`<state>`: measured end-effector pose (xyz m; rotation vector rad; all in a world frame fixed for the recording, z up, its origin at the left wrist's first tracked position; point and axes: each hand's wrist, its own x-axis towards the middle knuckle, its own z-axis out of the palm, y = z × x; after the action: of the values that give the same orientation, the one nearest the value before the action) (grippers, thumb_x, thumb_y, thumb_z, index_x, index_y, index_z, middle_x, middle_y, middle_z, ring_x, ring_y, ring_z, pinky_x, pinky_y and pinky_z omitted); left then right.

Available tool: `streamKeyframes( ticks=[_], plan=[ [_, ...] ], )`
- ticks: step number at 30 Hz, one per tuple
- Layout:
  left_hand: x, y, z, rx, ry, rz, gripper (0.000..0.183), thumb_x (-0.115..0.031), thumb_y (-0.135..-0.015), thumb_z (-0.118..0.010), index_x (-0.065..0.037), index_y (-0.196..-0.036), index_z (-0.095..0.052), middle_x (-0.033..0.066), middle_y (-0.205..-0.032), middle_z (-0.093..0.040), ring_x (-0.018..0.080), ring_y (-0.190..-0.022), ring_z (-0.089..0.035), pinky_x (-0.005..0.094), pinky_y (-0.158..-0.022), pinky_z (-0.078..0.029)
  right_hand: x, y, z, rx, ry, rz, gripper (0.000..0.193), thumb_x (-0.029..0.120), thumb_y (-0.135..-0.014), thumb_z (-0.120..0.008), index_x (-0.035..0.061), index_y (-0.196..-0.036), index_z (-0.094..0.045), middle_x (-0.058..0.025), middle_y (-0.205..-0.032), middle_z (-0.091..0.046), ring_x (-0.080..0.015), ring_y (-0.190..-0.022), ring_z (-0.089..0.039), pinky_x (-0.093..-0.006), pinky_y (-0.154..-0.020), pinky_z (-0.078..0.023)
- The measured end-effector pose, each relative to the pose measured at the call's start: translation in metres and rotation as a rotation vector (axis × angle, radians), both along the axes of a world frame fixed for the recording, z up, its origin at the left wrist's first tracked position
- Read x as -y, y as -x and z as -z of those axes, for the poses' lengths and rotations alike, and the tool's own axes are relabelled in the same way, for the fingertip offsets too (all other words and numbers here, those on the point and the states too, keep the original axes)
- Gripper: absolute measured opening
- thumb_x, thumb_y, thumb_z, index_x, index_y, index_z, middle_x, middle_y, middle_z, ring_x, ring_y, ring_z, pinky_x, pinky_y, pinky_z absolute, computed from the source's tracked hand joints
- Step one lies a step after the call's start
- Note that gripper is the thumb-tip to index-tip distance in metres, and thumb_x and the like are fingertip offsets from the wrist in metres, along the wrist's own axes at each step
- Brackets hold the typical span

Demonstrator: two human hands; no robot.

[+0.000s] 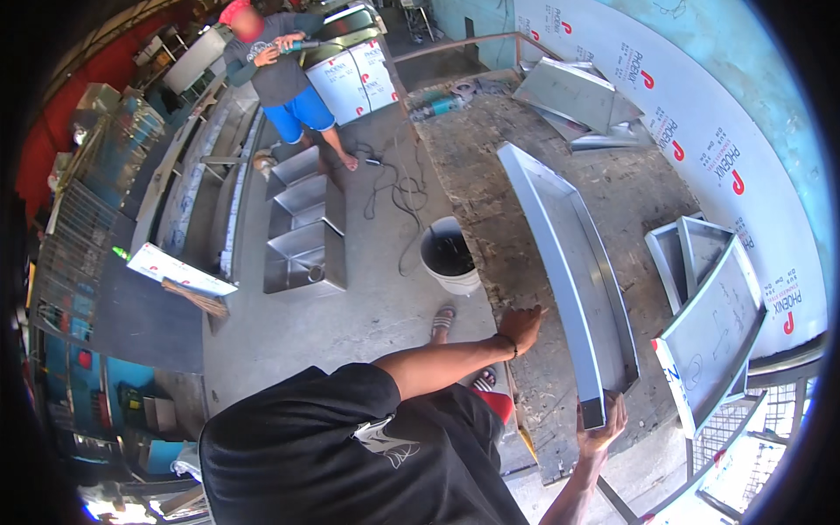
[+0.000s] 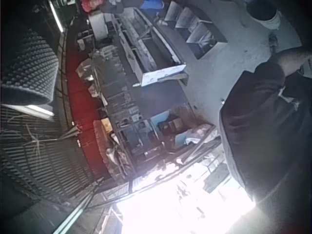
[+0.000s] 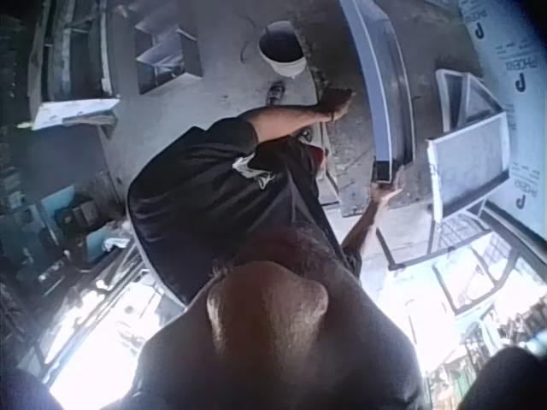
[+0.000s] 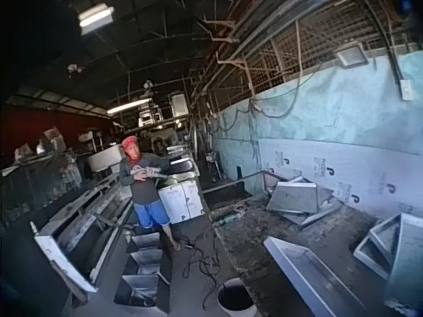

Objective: The person is marking and folding metal sheets for fabrication, assisted by another person using a grinder.

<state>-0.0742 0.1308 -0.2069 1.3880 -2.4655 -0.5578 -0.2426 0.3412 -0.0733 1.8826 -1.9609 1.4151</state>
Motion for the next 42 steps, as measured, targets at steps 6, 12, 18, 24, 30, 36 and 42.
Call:
streamKeyframes(
  ticks=[6,12,18,24,30,36,42],
  plan=[
    [-0.021,-0.028,0.03,-0.045,0.06,0.143,0.018,-0.01,-0.095,-0.054,-0.001,-0.109,-0.063,0.0188,-0.084,-0.072,0.0367,-0.083,-0.071,0.049,-0.072,-0.057,-0.012,0.03,0.026,-0.189,0.026,-0.093,0.025,0.012,-0.077,-0.076,0.0015,-0.094,-0.061,-0.017,-0.089,-0.068,-0.0374,-0.076,-0.068,-0.0456,-0.068,-0.054],
    [-0.015,-0.036,0.029,-0.174,0.071,0.363,0.036,-0.014,-0.098,-0.063,0.0,-0.13,-0.058,0.0207,-0.118,-0.066,0.0389,-0.11,-0.064,0.0491,-0.091,-0.054,-0.013,0.029,0.038,-0.232,0.03,-0.198,0.028,0.007,-0.078,-0.075,-0.0011,-0.1,-0.061,-0.0153,-0.094,-0.071,-0.0341,-0.082,-0.072,-0.0457,-0.076,-0.059],
    [-0.051,-0.168,0.011,-0.158,-0.017,0.306,0.032,-0.019,-0.1,-0.063,-0.004,-0.128,-0.058,0.0181,-0.117,-0.065,0.0364,-0.109,-0.063,0.0459,-0.092,-0.051,-0.034,0.03,0.058,-0.316,-0.083,-0.123,0.033,0.009,-0.08,-0.076,0.0024,-0.11,-0.064,-0.0126,-0.109,-0.073,-0.0317,-0.102,-0.072,-0.0526,-0.098,-0.054],
    [-0.039,-0.312,0.025,-0.107,-0.231,-0.192,0.02,-0.02,-0.099,-0.068,-0.003,-0.108,-0.062,0.0176,-0.101,-0.071,0.0342,-0.094,-0.071,0.0424,-0.083,-0.057,-0.058,0.036,0.109,-0.367,-0.283,-0.117,0.042,0.03,-0.091,-0.068,0.0017,-0.122,-0.065,-0.0149,-0.125,-0.07,-0.0347,-0.118,-0.067,-0.0576,-0.11,-0.045],
    [-0.013,-0.388,0.019,-0.156,-0.44,-0.549,0.026,-0.026,-0.1,-0.065,-0.001,-0.107,-0.065,0.0205,-0.106,-0.075,0.0389,-0.104,-0.071,0.0449,-0.087,-0.056,-0.061,0.04,0.123,-0.437,-0.455,-0.113,0.055,0.01,-0.071,-0.073,0.0006,-0.125,-0.064,-0.0169,-0.133,-0.066,-0.0361,-0.127,-0.061,-0.0588,-0.116,-0.041],
    [0.047,-0.447,0.034,-0.203,-0.566,-0.566,0.03,-0.028,-0.103,-0.065,0.001,-0.11,-0.065,0.0128,-0.095,-0.075,0.02,-0.073,-0.073,0.0356,-0.066,-0.058,-0.068,0.05,0.11,-0.47,-0.72,-0.038,0.057,0.0,-0.077,-0.062,0.0013,-0.134,-0.057,-0.0188,-0.141,-0.058,-0.0378,-0.137,-0.051,-0.0606,-0.122,-0.032],
    [0.111,-0.519,0.007,-0.547,-0.32,-0.736,0.031,-0.034,-0.102,-0.065,-0.002,-0.099,-0.063,0.0108,-0.083,-0.074,0.0248,-0.073,-0.072,0.0386,-0.07,-0.056,0.033,-0.001,0.033,-0.478,-0.512,0.254,0.036,0.009,-0.087,-0.068,-0.0009,-0.121,-0.061,-0.0205,-0.125,-0.062,-0.0418,-0.127,-0.055,-0.0612,-0.121,-0.031]
  ],
)
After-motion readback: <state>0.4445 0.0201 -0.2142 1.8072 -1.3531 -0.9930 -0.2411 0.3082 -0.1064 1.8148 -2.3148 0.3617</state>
